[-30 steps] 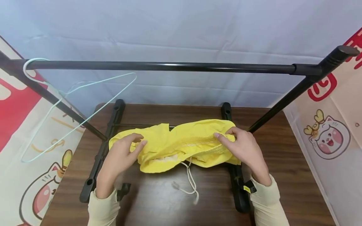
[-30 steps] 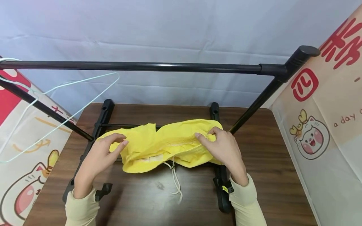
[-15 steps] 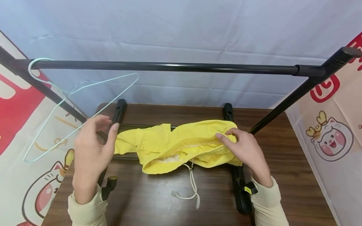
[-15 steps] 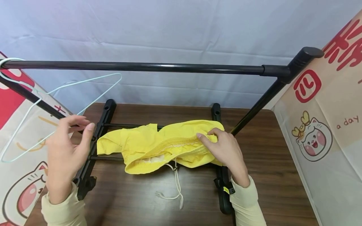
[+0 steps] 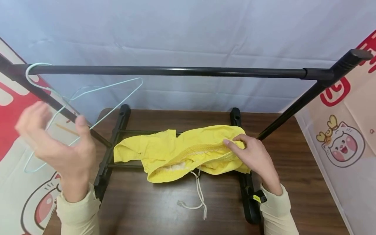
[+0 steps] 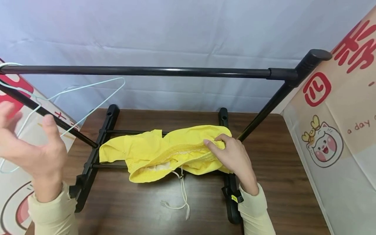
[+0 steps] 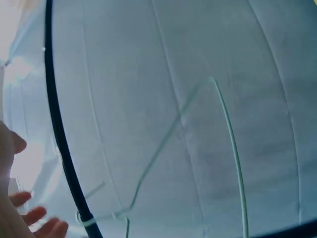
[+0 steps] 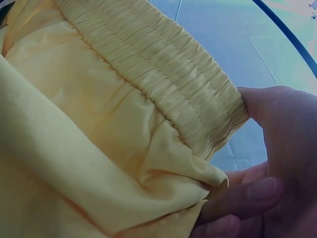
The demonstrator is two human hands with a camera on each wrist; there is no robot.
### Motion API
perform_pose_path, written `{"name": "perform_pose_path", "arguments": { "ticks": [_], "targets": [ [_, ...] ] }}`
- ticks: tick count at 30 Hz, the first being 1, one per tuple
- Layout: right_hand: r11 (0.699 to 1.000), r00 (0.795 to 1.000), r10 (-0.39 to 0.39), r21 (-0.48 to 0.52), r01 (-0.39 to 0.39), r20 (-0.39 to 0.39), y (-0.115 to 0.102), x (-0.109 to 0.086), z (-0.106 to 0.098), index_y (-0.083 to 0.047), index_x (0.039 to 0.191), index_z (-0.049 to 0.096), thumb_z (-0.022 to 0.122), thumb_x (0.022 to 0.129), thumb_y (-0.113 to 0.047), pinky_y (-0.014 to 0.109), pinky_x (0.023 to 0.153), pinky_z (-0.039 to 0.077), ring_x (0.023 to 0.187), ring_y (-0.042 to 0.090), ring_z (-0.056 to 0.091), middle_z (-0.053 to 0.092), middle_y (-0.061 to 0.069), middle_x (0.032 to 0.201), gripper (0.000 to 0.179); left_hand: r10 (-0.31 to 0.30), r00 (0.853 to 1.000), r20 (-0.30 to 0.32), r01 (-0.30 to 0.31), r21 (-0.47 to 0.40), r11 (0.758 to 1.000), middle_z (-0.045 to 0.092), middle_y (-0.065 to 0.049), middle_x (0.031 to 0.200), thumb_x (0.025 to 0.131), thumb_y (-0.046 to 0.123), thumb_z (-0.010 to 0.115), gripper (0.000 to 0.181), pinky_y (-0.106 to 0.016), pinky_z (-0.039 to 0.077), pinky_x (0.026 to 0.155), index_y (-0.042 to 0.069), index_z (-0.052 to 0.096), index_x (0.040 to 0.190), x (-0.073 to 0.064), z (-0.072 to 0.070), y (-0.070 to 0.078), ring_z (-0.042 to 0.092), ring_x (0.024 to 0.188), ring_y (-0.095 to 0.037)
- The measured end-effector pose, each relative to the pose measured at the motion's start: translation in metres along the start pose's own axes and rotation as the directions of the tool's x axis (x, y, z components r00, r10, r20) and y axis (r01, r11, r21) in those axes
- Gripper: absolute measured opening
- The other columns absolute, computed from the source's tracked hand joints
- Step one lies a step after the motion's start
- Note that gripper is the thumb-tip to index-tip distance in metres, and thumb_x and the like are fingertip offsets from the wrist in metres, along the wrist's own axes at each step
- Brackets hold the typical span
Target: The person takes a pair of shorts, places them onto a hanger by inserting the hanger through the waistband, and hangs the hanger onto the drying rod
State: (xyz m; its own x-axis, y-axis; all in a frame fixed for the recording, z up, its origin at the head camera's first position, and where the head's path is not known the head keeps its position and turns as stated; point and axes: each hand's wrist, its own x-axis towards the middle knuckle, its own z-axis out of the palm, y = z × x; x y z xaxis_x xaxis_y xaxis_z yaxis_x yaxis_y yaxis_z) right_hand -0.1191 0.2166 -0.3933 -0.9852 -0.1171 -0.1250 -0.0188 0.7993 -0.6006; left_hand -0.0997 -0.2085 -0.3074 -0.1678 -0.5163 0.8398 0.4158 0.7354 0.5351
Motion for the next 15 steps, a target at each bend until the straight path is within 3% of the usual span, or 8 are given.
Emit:
{"name": "perform_pose_path", "arguments": {
  "ticks": [3, 6, 10, 13, 15],
  "targets": [
    [1.000, 1.000, -0.003, -0.007, 0.003, -0.003, 0.000, 0.001, -0.001, -0.014, 0.129, 0.069, 0.055, 0.098, -0.072, 0.032, 0.070, 0.047, 0.070, 0.019, 0.057, 0.070, 0.005, 0.088, 0.068, -0.067, 0.997, -0.025, 0.068, 0.042, 0.997, 0.061, 0.000, 0.124, 0.080, 0.066, 0.076, 0.078, -0.031, 0.042, 0.110, 0.004, 0.061, 0.126, 0.014, 0.000, -0.007, 0.055, 0.122, -0.018],
    [1.000, 1.000, -0.004, -0.015, 0.004, 0.007, 0.000, 0.001, -0.002, -0.014, 0.129, 0.069, 0.055, 0.098, -0.073, 0.032, 0.071, 0.047, 0.072, 0.018, 0.059, 0.072, 0.004, 0.091, 0.068, -0.140, 0.989, 0.049, 0.132, 0.146, 0.981, 0.059, 0.013, 0.123, 0.083, 0.055, 0.075, 0.069, -0.027, 0.039, 0.110, 0.009, 0.057, 0.133, 0.024, -0.005, -0.019, 0.056, 0.120, -0.006],
    [1.000, 1.000, -0.008, -0.010, 0.009, 0.023, 0.001, 0.000, -0.001, -0.013, 0.129, 0.069, 0.054, 0.099, -0.071, 0.032, 0.069, 0.045, 0.068, 0.018, 0.056, 0.066, 0.004, 0.082, 0.067, -0.197, 0.971, 0.134, 0.153, 0.279, 0.948, 0.056, 0.031, 0.111, 0.089, 0.043, 0.070, 0.051, -0.022, 0.041, 0.103, 0.017, 0.058, 0.131, 0.034, -0.008, -0.036, 0.058, 0.109, 0.009],
    [1.000, 1.000, -0.013, 0.001, 0.013, 0.023, 0.001, 0.000, 0.001, -0.013, 0.130, 0.069, 0.055, 0.100, -0.070, 0.032, 0.066, 0.044, 0.065, 0.019, 0.053, 0.062, 0.004, 0.078, 0.066, -0.269, 0.943, 0.196, 0.186, 0.358, 0.915, 0.057, 0.035, 0.099, 0.092, 0.044, 0.070, 0.044, -0.018, 0.042, 0.098, 0.022, 0.062, 0.129, 0.040, -0.008, -0.048, 0.057, 0.098, 0.017],
    [1.000, 1.000, -0.016, 0.003, 0.016, 0.022, 0.002, 0.001, 0.002, -0.013, 0.129, 0.069, 0.055, 0.100, -0.069, 0.032, 0.066, 0.044, 0.065, 0.019, 0.053, 0.062, 0.003, 0.078, 0.065, -0.337, 0.910, 0.244, 0.213, 0.421, 0.882, 0.069, 0.022, 0.096, 0.094, 0.048, 0.068, 0.043, -0.015, 0.041, 0.094, 0.022, 0.065, 0.128, 0.044, -0.007, -0.053, 0.059, 0.094, 0.017]
  ]
}}
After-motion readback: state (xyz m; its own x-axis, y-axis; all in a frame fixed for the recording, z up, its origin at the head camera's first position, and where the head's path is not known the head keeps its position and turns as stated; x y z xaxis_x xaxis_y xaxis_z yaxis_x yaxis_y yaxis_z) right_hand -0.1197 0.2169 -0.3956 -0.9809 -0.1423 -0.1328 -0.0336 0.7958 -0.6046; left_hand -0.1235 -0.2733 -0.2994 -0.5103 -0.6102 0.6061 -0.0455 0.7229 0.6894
